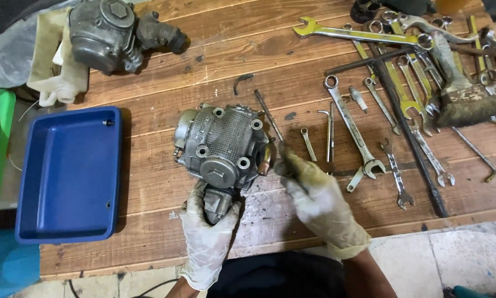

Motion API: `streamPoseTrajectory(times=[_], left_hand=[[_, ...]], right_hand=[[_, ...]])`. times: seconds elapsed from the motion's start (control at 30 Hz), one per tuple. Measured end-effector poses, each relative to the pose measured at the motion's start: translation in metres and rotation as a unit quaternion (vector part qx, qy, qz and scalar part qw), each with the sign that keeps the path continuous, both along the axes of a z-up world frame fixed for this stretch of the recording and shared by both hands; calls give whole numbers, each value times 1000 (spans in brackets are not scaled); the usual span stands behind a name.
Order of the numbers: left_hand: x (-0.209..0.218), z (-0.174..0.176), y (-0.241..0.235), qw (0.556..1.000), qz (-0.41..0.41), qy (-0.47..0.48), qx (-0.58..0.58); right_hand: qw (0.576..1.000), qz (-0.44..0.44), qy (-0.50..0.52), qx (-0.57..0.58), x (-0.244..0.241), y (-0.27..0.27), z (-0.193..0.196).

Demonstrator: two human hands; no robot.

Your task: A person wearing gloves uses a wrench to repeatedly turn a bolt on a motorcycle engine component placed on a wooden workbench.

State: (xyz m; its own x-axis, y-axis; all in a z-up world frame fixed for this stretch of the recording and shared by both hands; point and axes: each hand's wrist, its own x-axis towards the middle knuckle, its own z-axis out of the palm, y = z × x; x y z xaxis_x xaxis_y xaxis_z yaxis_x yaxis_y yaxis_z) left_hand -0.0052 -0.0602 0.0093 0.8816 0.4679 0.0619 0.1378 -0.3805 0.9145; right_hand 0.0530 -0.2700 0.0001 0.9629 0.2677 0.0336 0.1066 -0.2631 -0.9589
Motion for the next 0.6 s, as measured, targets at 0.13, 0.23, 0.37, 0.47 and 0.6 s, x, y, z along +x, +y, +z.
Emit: streamPoseTrajectory(times=[0.13,0.23,0.37,0.47,0.6], left_hand=[[-1,3,-2,1000,-1,-5,-22],[-2,14,-4,993,-1,37,-112],[-8,18,3,975,7,127,-185],[-8,34,5,965,-2,165,-206],[-8,31,12,966,-21,178,-188]], right_hand=[[996,-53,21,-66,-3,-18,23],[991,-92,-27,-92,-9,-25,31],[986,-89,-86,-109,-15,-34,27],[987,-71,-104,-97,-17,-31,25],[984,-57,-149,-84,-23,-22,8]])
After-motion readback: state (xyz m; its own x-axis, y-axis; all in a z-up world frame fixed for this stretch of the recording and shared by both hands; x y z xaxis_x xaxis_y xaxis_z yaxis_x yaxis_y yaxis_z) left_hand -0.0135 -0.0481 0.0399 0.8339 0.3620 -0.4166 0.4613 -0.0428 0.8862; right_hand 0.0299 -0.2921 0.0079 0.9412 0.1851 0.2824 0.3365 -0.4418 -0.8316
